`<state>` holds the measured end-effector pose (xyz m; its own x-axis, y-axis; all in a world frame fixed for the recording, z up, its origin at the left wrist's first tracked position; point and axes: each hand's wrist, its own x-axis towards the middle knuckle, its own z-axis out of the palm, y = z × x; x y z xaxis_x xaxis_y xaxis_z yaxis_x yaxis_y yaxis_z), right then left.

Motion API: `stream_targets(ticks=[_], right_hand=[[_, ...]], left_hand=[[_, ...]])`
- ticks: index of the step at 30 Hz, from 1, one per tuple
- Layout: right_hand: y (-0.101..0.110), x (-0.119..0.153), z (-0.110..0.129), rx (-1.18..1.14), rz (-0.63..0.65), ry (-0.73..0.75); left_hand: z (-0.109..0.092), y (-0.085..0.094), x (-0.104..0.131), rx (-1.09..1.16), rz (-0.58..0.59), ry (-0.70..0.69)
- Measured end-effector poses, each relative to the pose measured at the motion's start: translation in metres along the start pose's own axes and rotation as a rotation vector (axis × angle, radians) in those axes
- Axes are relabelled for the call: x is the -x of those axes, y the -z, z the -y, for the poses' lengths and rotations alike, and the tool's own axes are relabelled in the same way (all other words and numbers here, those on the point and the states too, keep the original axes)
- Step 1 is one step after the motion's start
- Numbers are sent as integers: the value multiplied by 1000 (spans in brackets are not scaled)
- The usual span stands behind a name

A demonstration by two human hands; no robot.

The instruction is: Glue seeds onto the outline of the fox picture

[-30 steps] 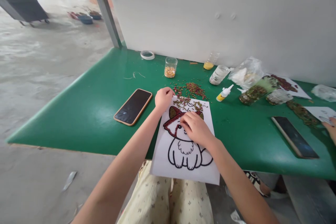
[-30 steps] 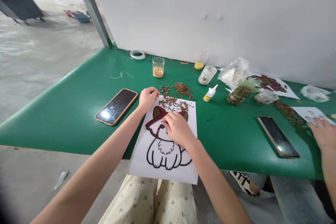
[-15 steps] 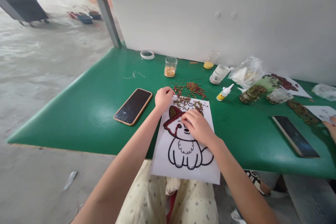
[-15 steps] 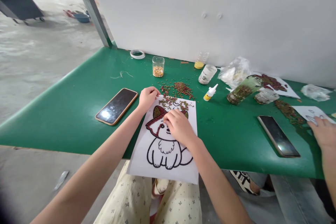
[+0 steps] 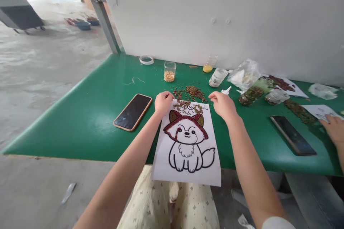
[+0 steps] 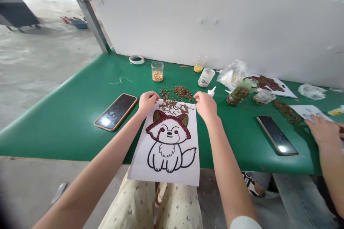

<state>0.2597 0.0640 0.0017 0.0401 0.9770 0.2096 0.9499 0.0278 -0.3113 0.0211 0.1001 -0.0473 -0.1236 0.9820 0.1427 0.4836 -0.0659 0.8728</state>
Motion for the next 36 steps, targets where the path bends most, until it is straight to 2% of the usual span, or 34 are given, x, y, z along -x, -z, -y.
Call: stream_targets(ticks=[2,5,10,13,18,25,29,32,34,36], right_hand=[[-8,-11,3,4,25,2],[-27,-20,4,34,-94,37],[-48,-23,-14,-9,-130,84],[-53,-25,-20,-42,-132,129],[-58,-27,-14,-49,-169,171],[-61,-28,-15,-60,-118,101],[-56,-31,-10,-42,-97,85],[-44,-20,8,-99,-116,230],[-36,1,25,-188,-125,301],[-31,29,42,-283,-75,354]], left_hand=[[1,0,-1,1,1,-7],[1,1,-1,-3,3,-10],[0,2,-1,-18,4,-14],[-2,2,0,-30,11,-3],[-5,3,1,-48,13,6],[-4,2,1,-33,17,11],[-4,2,1,-41,17,5],[-4,3,1,-44,22,6],[-4,3,1,-43,26,3],[-4,3,1,-47,27,2]])
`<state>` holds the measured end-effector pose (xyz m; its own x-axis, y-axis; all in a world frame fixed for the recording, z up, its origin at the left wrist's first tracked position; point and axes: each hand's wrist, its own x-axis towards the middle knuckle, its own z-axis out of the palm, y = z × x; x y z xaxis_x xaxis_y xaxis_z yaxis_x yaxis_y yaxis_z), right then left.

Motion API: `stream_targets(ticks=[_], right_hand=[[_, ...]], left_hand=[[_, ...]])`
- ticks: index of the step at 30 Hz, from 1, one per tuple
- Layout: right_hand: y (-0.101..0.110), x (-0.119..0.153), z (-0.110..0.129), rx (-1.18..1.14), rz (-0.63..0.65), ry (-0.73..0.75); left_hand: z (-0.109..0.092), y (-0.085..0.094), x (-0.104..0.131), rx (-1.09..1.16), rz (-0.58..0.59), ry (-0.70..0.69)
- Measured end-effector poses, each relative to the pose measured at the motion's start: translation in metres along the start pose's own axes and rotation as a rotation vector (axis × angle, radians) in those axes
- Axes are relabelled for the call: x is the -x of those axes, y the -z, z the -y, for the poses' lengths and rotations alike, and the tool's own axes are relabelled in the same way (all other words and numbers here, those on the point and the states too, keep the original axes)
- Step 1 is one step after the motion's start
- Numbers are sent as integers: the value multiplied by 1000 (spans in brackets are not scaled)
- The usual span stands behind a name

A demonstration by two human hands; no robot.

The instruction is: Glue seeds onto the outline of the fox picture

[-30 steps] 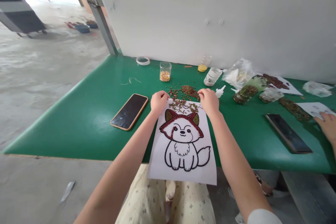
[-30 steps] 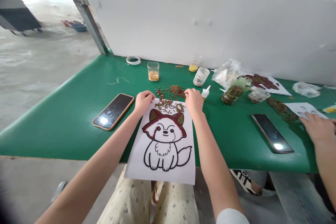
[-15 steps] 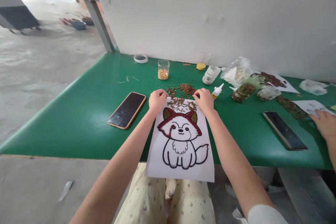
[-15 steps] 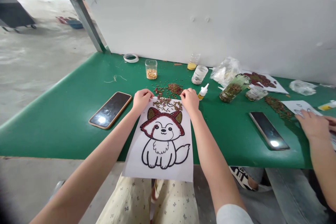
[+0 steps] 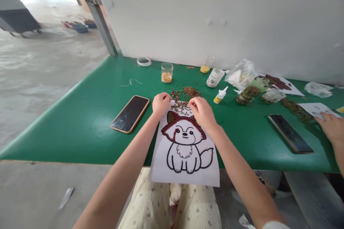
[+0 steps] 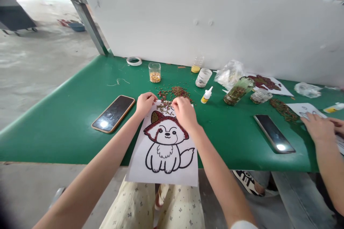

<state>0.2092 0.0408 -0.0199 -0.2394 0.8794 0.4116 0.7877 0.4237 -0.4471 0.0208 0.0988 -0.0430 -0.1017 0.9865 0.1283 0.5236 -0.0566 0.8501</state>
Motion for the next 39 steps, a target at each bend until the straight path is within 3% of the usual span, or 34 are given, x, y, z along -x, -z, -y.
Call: stream_targets(ticks=[4,8,15,19,24,27,39], right_hand=[[-4,44,33,-80,180,82],[-6,59,31,-30,276,142],[-1,49,20,-96,306,213],[4,33,16,-142,444,225],[7,16,12,-330,602,28],[6,18,10,-457,592,-92],[13,25,8,-529,574,-130]], left_hand=[[-1,-1,2,-25,0,-3],[-2,-1,3,-37,10,-2],[-3,-1,4,-47,7,-6],[-4,-1,5,-62,16,2],[-4,-1,5,-66,9,-3],[-4,-1,5,-64,10,-7],[-5,-2,7,-97,17,-32]])
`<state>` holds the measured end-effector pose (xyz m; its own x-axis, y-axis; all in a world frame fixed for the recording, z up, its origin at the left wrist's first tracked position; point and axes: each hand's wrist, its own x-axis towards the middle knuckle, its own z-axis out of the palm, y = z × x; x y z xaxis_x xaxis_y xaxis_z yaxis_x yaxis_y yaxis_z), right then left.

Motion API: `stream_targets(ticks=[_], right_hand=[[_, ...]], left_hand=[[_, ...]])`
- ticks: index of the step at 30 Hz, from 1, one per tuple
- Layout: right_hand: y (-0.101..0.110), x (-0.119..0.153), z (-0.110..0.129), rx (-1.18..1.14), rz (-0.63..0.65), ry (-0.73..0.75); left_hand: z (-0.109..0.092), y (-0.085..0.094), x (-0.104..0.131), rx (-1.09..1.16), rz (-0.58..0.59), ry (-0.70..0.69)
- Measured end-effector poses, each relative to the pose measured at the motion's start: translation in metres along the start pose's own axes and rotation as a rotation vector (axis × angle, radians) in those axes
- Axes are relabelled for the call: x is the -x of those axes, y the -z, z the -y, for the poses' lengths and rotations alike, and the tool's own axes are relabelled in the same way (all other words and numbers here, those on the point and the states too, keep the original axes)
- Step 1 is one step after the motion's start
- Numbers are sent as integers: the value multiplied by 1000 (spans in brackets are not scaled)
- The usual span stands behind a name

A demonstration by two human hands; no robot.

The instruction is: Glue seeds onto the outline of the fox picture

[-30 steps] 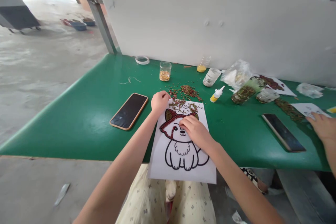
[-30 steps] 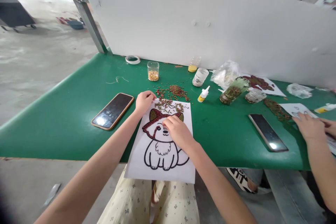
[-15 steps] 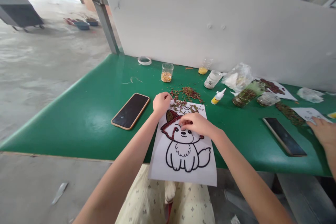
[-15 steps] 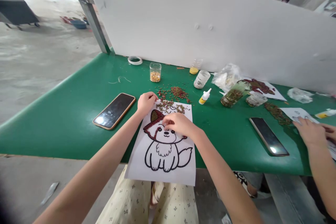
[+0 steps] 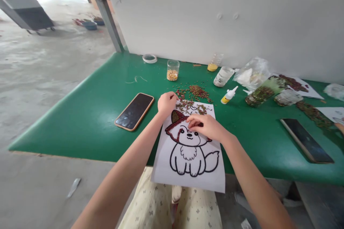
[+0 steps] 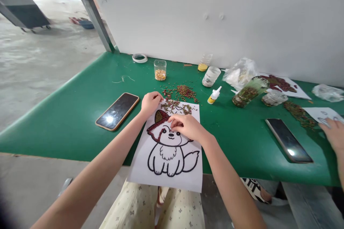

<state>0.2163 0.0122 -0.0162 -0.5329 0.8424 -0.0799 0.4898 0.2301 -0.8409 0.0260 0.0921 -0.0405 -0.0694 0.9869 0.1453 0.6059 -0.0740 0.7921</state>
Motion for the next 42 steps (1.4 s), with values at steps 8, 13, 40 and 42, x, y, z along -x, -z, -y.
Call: stream_targets(ticks=[8,13,40,42], right_hand=[[-1,0,1,46,18,39],[-4,1,0,102,6,79],[-10,2,0,194,-29,162],[-10,1,0,200,-27,158]], left_hand=[[-1,1,0,-3,6,-2],[-1,1,1,-5,5,-15],[0,0,0,-18,2,-19],[-1,0,0,-20,3,-21]])
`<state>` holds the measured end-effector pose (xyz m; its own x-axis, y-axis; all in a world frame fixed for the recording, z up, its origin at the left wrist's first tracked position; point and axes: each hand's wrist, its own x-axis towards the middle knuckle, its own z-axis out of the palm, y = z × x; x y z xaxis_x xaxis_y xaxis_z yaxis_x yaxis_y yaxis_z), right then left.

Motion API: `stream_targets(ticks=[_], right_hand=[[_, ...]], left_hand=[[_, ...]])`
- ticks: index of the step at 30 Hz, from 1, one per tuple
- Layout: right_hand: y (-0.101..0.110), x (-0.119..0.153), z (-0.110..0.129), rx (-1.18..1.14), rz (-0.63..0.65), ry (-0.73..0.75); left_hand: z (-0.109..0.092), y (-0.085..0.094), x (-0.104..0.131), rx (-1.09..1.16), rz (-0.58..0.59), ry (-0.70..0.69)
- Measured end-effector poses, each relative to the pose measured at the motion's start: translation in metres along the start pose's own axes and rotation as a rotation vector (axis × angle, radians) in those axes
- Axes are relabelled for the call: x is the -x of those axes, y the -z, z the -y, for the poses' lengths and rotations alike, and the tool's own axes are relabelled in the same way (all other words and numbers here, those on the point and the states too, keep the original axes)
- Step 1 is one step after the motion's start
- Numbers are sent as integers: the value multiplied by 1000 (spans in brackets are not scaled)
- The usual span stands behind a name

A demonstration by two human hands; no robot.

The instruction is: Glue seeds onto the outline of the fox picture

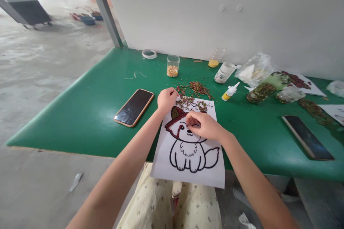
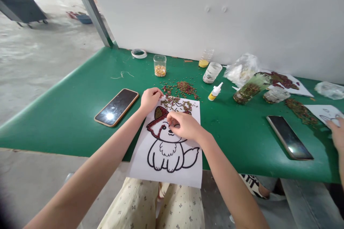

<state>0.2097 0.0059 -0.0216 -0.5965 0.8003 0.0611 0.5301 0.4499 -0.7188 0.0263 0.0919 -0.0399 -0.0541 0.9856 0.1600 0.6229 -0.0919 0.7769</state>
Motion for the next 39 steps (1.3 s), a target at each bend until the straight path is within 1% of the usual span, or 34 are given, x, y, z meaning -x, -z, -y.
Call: stream_targets(ticks=[24,31,39], right_hand=[[-4,-3,1,40,-15,13],[-5,-4,3,80,-28,46],[-6,-6,4,90,-25,49]], left_hand=[[-3,1,1,-16,13,15],[-2,1,1,-11,9,13],[-3,1,0,-25,19,11]])
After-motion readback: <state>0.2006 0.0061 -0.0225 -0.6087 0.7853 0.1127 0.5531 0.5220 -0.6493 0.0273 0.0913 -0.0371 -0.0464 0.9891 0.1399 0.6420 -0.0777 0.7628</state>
